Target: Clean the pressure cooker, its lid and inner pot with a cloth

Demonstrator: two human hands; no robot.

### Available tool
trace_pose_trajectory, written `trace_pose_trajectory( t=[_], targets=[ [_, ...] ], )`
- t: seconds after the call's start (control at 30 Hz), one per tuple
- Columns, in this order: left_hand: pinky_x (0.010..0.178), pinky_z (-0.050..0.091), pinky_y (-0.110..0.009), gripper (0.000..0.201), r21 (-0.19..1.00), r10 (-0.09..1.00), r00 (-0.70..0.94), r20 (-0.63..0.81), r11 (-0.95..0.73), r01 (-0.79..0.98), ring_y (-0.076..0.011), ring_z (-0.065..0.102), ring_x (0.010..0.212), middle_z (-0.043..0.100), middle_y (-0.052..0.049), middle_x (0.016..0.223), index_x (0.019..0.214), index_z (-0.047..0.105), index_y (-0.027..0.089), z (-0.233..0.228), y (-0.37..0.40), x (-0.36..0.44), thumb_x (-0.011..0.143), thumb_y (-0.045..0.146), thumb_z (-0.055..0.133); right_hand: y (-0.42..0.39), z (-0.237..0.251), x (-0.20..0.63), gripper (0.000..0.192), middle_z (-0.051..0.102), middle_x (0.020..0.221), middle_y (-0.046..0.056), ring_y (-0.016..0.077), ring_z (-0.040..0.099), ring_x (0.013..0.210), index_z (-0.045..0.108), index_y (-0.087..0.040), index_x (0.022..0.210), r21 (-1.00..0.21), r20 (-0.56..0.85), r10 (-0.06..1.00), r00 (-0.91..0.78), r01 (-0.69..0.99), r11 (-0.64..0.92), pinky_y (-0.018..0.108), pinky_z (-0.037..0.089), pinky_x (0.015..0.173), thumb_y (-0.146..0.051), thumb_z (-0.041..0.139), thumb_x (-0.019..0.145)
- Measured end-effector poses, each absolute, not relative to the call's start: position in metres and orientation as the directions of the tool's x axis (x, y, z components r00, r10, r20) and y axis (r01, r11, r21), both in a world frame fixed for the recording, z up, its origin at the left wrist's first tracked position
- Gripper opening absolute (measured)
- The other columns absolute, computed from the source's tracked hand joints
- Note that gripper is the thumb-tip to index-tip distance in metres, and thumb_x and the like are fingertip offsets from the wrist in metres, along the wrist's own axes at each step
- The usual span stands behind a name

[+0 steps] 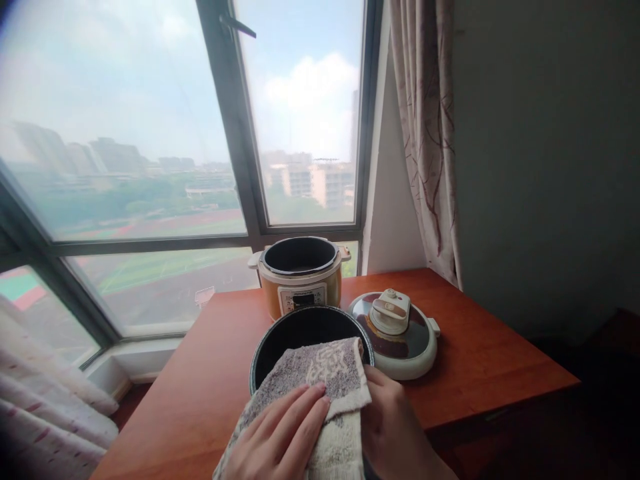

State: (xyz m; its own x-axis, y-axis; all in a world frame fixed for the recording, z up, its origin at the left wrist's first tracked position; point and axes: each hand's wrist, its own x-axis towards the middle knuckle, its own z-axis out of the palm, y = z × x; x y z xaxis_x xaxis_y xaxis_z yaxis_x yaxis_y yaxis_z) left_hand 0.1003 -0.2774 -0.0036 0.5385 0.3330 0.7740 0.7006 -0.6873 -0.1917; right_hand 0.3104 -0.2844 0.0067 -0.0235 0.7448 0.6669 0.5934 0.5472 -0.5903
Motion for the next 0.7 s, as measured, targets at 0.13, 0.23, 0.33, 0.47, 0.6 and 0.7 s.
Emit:
trace_pose_trajectory(
  t=[0.13, 0.23, 0.33, 0.47, 0.6, 0.7],
  targets=[
    [0.095, 0.053, -0.028, 0.026, -0.121, 0.227, 0.359, 0.905, -0.672, 0.731, -0.0162, 0.074, 0.089, 0.080, 0.004, 0.100, 0.097, 0.075, 0.026, -0.027, -0.279, 0.137, 0.098, 0.018, 0.051, -0.262, 0.006, 0.344, 0.027, 0.076, 0.107, 0.008, 0.0225, 0.072, 0.100, 0.073, -0.022, 0.100, -0.679, 0.575, 0.818, 0.011, 0.564, 0.469, 0.029, 0.059, 0.086, -0.036, 0.051, 0.099],
    [0.097, 0.052, -0.032, 0.019, -0.095, 0.162, 0.267, 0.950, -0.666, 0.740, -0.0172, 0.075, 0.083, 0.079, 0.003, 0.089, 0.089, 0.074, 0.026, -0.043, -0.278, 0.166, 0.095, 0.019, 0.057, -0.269, 0.010, 0.345, 0.029, 0.071, 0.126, 0.008, 0.0226, 0.068, 0.116, 0.067, -0.025, 0.122, -0.614, 0.576, 0.790, -0.212, 0.525, 0.589, 0.030, 0.054, 0.098, -0.034, 0.054, 0.097],
    [0.101, 0.052, -0.032, 0.026, -0.039, 0.143, 0.196, 0.970, -0.706, 0.707, -0.0170, 0.075, 0.090, 0.078, 0.000, 0.089, 0.093, 0.073, 0.025, -0.049, -0.278, 0.169, 0.099, 0.021, 0.048, -0.273, 0.012, 0.328, 0.049, 0.065, 0.137, 0.009, 0.0240, 0.063, 0.124, 0.052, -0.025, 0.143, -0.551, 0.546, 0.707, -0.449, 0.443, 0.707, 0.032, 0.052, 0.103, -0.041, 0.055, 0.097],
    [0.093, 0.055, -0.027, 0.027, 0.053, 0.320, 0.331, 0.888, -0.785, 0.617, -0.0154, 0.073, 0.095, 0.078, -0.001, 0.098, 0.101, 0.071, 0.030, -0.035, -0.282, 0.115, 0.102, 0.033, 0.044, -0.272, 0.015, 0.309, 0.056, 0.065, 0.137, 0.014, 0.0256, 0.063, 0.124, 0.051, -0.017, 0.144, -0.518, 0.442, 0.715, -0.541, 0.497, 0.696, 0.034, 0.050, 0.104, -0.051, 0.049, 0.099],
    [0.070, 0.057, -0.029, 0.031, 0.440, 0.750, 0.089, 0.656, -0.475, 0.762, -0.0208, 0.073, 0.085, 0.075, -0.007, 0.098, 0.105, 0.067, 0.024, -0.016, -0.269, 0.049, 0.097, 0.049, 0.050, -0.272, 0.012, 0.297, 0.057, 0.068, 0.130, 0.013, 0.0300, 0.064, 0.118, 0.061, -0.018, 0.133, -0.379, 0.333, 0.750, -0.571, 0.648, 0.661, 0.041, 0.048, 0.104, -0.056, 0.062, 0.091],
    [0.057, 0.048, -0.030, 0.041, 0.615, 0.934, -0.125, 0.335, -0.117, 0.780, -0.0205, 0.068, 0.062, 0.069, -0.001, 0.073, 0.108, 0.061, 0.020, -0.014, -0.242, 0.032, 0.092, 0.057, 0.052, -0.268, 0.003, 0.278, 0.062, 0.073, 0.116, 0.010, 0.0323, 0.067, 0.103, 0.066, -0.020, 0.122, -0.261, 0.299, 0.762, -0.575, 0.719, 0.645, 0.045, 0.051, 0.093, -0.062, 0.074, 0.077]
  ],
)
